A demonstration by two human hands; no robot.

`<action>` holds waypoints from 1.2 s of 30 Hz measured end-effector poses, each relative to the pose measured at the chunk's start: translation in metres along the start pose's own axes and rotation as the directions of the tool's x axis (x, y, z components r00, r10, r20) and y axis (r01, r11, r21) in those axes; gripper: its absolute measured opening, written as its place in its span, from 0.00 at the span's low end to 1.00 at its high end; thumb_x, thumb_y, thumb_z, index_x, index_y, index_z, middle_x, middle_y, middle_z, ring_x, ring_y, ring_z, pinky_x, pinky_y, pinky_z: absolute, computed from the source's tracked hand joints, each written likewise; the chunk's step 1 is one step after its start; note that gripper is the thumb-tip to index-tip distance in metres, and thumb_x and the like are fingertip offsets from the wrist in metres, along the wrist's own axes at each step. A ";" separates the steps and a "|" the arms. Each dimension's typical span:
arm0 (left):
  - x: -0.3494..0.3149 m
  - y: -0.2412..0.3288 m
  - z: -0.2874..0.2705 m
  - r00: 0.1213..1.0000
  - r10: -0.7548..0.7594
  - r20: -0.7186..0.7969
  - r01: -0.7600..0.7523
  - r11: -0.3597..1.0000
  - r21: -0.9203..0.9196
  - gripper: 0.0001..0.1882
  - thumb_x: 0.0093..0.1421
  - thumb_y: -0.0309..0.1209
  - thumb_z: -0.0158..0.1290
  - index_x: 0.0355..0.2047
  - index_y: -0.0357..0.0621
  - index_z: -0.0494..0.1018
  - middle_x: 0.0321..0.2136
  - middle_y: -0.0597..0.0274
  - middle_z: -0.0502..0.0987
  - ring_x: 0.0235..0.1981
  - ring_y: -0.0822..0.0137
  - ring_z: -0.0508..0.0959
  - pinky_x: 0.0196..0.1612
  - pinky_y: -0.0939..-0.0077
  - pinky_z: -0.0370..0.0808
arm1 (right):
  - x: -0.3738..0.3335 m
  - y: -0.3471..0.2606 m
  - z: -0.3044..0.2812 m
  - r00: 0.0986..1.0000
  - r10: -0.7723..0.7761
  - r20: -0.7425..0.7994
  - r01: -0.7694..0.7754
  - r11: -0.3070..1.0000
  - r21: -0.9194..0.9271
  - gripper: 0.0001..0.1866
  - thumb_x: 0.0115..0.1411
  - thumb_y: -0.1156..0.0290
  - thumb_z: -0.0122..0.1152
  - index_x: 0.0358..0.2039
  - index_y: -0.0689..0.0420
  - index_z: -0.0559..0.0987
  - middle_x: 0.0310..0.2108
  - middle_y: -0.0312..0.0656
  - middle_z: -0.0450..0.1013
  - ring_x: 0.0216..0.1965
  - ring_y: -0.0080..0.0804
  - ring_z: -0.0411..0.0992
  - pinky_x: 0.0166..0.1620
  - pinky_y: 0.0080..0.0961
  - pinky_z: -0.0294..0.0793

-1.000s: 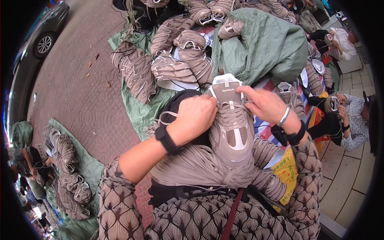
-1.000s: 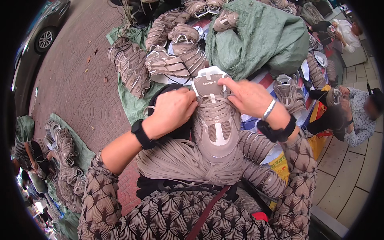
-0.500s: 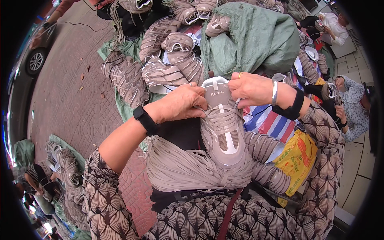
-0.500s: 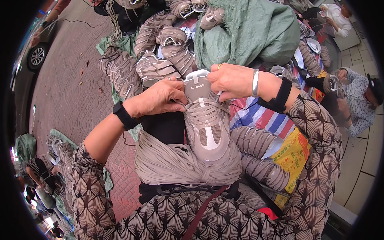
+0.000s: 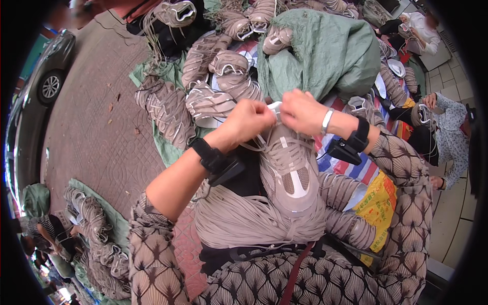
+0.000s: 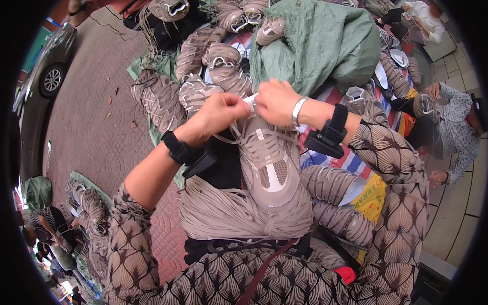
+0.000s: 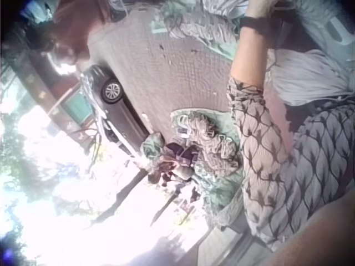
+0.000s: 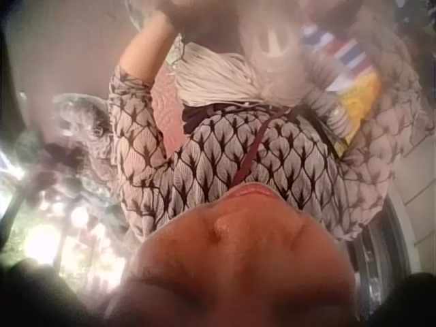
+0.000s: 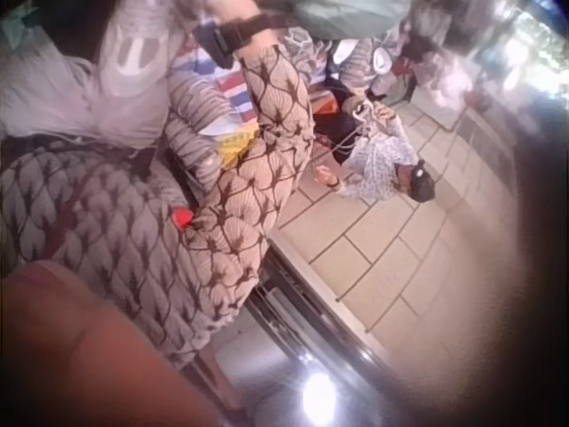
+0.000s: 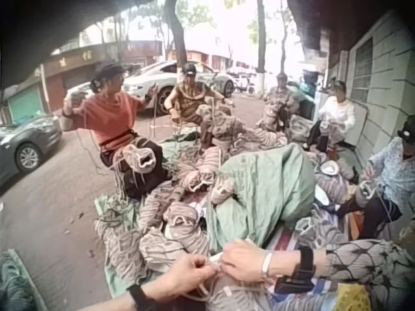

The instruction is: The person is sitting on the ground outdoors, lacing a beige Reebok sneaker. They thread the laces through the eyelets and tie them into a knot. Other people are visible in the background, also working on shoes.

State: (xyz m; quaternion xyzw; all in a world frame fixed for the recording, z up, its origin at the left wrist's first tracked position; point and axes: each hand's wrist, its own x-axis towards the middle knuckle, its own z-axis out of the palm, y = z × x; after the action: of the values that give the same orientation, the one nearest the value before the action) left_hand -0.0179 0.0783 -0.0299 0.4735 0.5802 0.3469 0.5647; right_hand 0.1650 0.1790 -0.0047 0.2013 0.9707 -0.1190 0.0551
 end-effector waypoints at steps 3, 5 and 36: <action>0.021 0.018 -0.021 0.968 0.118 -0.222 -0.181 0.940 -0.288 0.07 0.64 0.32 0.55 0.33 0.44 0.79 0.29 0.72 0.78 0.31 0.81 0.72 0.37 0.83 0.68 | 0.065 0.042 -0.021 0.884 0.073 -0.462 0.132 0.908 0.397 0.12 0.57 0.66 0.53 0.31 0.62 0.78 0.24 0.47 0.73 0.26 0.45 0.71 0.31 0.35 0.70; 0.033 0.033 -0.034 0.936 0.196 -0.292 -0.270 0.932 -0.241 0.06 0.63 0.32 0.56 0.33 0.43 0.78 0.31 0.71 0.78 0.32 0.81 0.72 0.39 0.83 0.69 | 0.077 0.037 -0.053 0.897 0.441 -0.034 -0.189 0.452 0.872 0.10 0.64 0.64 0.52 0.34 0.57 0.75 0.28 0.36 0.71 0.22 0.23 0.67 0.22 0.20 0.66; -0.022 0.027 0.002 0.931 0.351 -0.104 -0.269 0.848 0.457 0.12 0.55 0.35 0.63 0.31 0.40 0.76 0.27 0.63 0.77 0.30 0.71 0.76 0.35 0.76 0.73 | 0.038 0.053 -0.010 0.942 0.334 0.013 0.050 -0.180 0.982 0.15 0.70 0.62 0.49 0.39 0.61 0.77 0.25 0.33 0.73 0.21 0.15 0.65 0.29 0.18 0.72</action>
State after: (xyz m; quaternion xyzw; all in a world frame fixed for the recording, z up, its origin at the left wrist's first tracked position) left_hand -0.0133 0.0653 0.0026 0.6412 0.6077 0.3376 0.3251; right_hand 0.1512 0.2426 -0.0114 0.2931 0.5033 -0.7804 -0.2275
